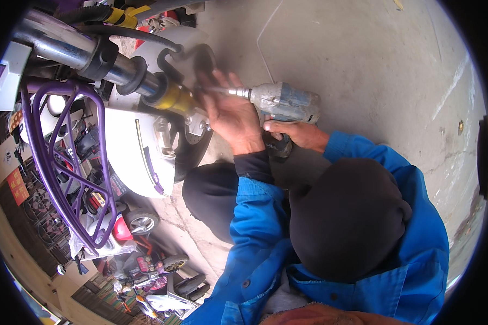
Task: The person is repairing a scooter by adjusting and securing the front fender and wheel area. They use a cordless impact wrench to tighten bolts and handle various small parts and tools from a bucket.
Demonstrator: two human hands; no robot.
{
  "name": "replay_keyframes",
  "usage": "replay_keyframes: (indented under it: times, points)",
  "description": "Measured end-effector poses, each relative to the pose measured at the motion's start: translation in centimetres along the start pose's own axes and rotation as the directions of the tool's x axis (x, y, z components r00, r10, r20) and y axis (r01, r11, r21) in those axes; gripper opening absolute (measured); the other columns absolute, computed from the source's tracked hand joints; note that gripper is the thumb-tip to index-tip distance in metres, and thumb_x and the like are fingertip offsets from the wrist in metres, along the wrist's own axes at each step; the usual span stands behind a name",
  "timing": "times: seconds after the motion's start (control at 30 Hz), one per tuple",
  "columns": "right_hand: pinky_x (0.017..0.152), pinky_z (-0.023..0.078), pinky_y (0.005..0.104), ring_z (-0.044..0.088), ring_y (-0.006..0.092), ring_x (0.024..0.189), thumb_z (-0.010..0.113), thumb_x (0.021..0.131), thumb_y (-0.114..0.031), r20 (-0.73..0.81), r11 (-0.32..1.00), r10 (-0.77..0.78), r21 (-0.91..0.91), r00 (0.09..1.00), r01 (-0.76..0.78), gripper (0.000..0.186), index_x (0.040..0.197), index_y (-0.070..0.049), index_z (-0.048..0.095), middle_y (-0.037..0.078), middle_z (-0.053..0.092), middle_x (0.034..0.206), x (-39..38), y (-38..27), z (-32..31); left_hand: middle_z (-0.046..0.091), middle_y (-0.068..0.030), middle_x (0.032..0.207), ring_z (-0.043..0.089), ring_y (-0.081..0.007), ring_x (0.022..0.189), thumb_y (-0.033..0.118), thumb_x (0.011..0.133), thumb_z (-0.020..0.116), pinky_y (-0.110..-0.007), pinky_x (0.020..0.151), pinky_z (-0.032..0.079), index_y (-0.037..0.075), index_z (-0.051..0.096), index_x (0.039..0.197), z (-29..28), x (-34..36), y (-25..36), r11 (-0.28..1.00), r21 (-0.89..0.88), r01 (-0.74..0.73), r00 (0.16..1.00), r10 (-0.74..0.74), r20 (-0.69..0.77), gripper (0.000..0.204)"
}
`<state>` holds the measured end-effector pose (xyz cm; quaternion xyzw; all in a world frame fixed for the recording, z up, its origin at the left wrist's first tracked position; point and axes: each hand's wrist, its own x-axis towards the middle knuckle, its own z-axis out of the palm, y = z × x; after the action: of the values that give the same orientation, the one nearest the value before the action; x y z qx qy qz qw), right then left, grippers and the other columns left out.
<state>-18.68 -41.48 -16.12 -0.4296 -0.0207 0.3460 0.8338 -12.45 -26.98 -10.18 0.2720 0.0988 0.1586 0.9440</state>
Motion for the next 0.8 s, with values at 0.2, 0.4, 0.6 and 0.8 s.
replay_keyframes:
  times: [0.2, 0.4, 0.6, 0.8]
  points:
    - [0.074, 0.053, 0.0321, 0.066, 0.0142, 0.078, 0.063, 0.109, -0.029, 0.053, 0.998, 0.016, 0.065, 0.998, -0.02, 0.031, 0.086, -0.008, 0.058, 0.001, 0.062, 0.079, -0.4, -0.6, -0.2, 0.073, -0.0081, 0.13, 0.064, -0.0264, 0.127, 0.025, 0.107, 0.067, -0.048, 0.117, 0.047, 0.002, 0.066, 0.131, -0.1, 0.4, 0.1, 0.999, -0.036, 0.037, 0.999, -0.037, 0.017, 0.033]
    - [0.069, 0.044, 0.0278, 0.053, 0.0068, 0.073, 0.07, 0.106, -0.026, 0.058, 0.989, -0.016, 0.147, 0.998, 0.007, 0.02, 0.102, -0.007, 0.064, -0.003, 0.056, 0.078, -0.2, -0.6, 0.1, 0.069, -0.0077, 0.126, 0.065, -0.0241, 0.121, 0.027, 0.112, 0.06, -0.042, 0.11, 0.053, 0.005, 0.062, 0.13, -0.3, 1.3, 0.4, 0.996, -0.053, 0.078, 0.997, -0.077, 0.015, 0.028]
    - [0.068, 0.046, 0.0285, 0.055, 0.0071, 0.072, 0.073, 0.105, -0.023, 0.035, 0.992, -0.025, 0.12, 0.999, 0.021, 0.018, 0.103, -0.007, 0.064, -0.003, 0.058, 0.078, -0.2, -0.5, 0.0, 0.071, -0.0155, 0.126, 0.066, -0.0295, 0.119, 0.024, 0.111, 0.056, -0.047, 0.11, 0.053, -0.003, 0.062, 0.131, -0.3, 1.5, 0.5, 0.983, -0.155, 0.096, 0.995, -0.096, 0.01, 0.034]
    - [0.068, 0.046, 0.0288, 0.055, 0.0071, 0.071, 0.074, 0.104, -0.024, 0.016, 0.994, -0.054, 0.099, 0.998, 0.053, 0.019, 0.102, -0.007, 0.065, -0.003, 0.059, 0.078, -0.4, -0.2, -0.2, 0.069, -0.0171, 0.13, 0.066, -0.0303, 0.118, 0.025, 0.113, 0.052, -0.048, 0.11, 0.053, -0.004, 0.06, 0.134, -0.4, 1.4, 0.6, 0.978, -0.186, 0.092, 0.995, -0.096, -0.012, 0.037]
